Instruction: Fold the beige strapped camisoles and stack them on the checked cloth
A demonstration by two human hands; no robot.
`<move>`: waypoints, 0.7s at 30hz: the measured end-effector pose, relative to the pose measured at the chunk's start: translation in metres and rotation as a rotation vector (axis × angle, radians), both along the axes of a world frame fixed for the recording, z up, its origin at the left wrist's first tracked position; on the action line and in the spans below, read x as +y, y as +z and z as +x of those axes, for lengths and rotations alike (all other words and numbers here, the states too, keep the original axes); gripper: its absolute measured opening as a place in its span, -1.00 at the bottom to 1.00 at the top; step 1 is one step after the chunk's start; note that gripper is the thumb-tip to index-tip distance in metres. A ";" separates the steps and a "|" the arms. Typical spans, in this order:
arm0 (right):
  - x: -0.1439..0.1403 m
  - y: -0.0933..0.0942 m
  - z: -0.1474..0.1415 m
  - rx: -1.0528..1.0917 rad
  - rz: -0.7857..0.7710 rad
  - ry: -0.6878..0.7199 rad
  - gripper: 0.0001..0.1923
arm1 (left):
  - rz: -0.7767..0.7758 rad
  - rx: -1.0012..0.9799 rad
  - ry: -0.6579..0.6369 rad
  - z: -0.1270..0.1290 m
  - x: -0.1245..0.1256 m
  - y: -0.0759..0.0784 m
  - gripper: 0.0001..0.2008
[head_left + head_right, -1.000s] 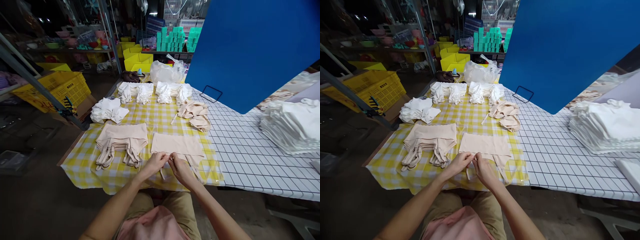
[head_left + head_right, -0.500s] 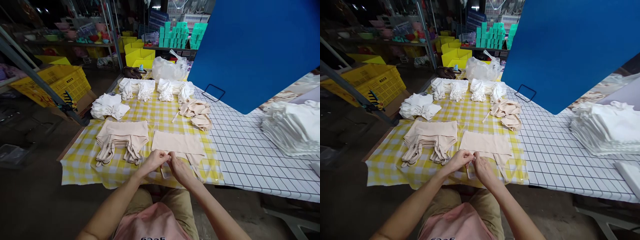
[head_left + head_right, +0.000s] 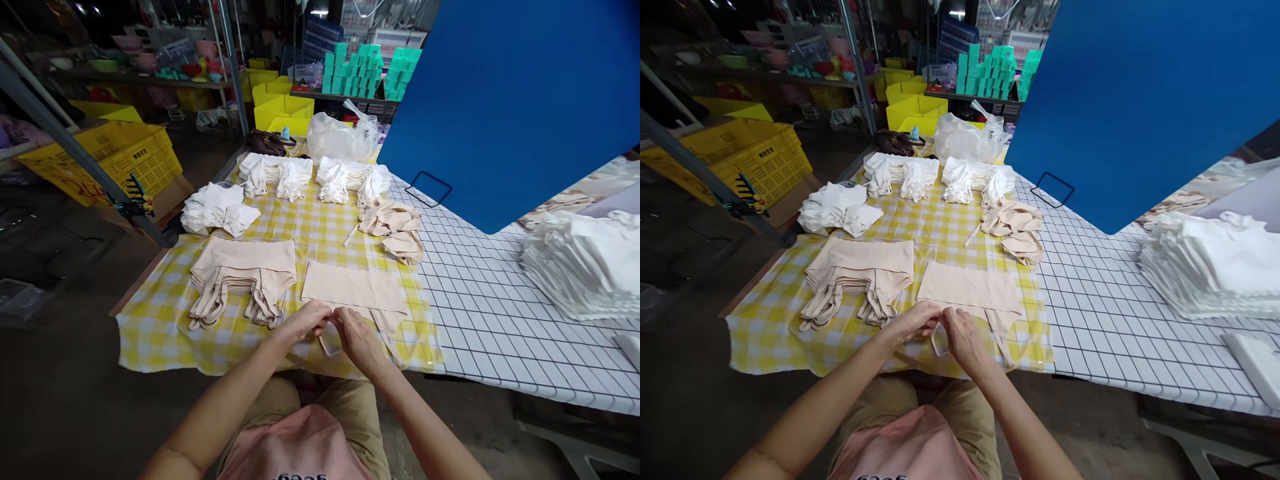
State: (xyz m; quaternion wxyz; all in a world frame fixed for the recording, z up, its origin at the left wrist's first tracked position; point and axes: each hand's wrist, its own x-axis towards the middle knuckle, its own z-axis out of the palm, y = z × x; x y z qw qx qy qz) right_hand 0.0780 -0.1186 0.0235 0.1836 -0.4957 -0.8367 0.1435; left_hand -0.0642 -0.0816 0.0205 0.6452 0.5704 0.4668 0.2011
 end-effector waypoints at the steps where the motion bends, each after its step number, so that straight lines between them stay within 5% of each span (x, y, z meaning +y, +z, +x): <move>1: 0.002 -0.001 0.001 0.003 0.014 -0.003 -0.78 | 0.018 0.026 0.000 0.001 0.003 -0.001 -0.80; 5: 0.015 -0.005 0.009 0.138 -0.021 -0.095 -0.77 | 0.172 0.149 0.076 -0.001 0.016 -0.008 -0.85; 7: 0.024 -0.009 0.012 0.285 -0.106 -0.190 -0.80 | 0.401 0.256 0.081 -0.002 0.024 -0.012 -0.92; 10: 0.039 -0.017 0.016 0.408 -0.193 -0.278 -0.82 | 0.859 0.509 -0.098 -0.002 0.033 -0.018 -0.91; 12: 0.048 -0.023 0.017 0.424 -0.213 -0.301 -0.81 | 1.016 0.629 -0.215 0.001 0.037 -0.021 -0.92; 21: 0.069 -0.035 0.022 0.494 -0.355 -0.351 -0.70 | 0.953 0.643 -0.127 0.008 0.049 -0.035 -0.87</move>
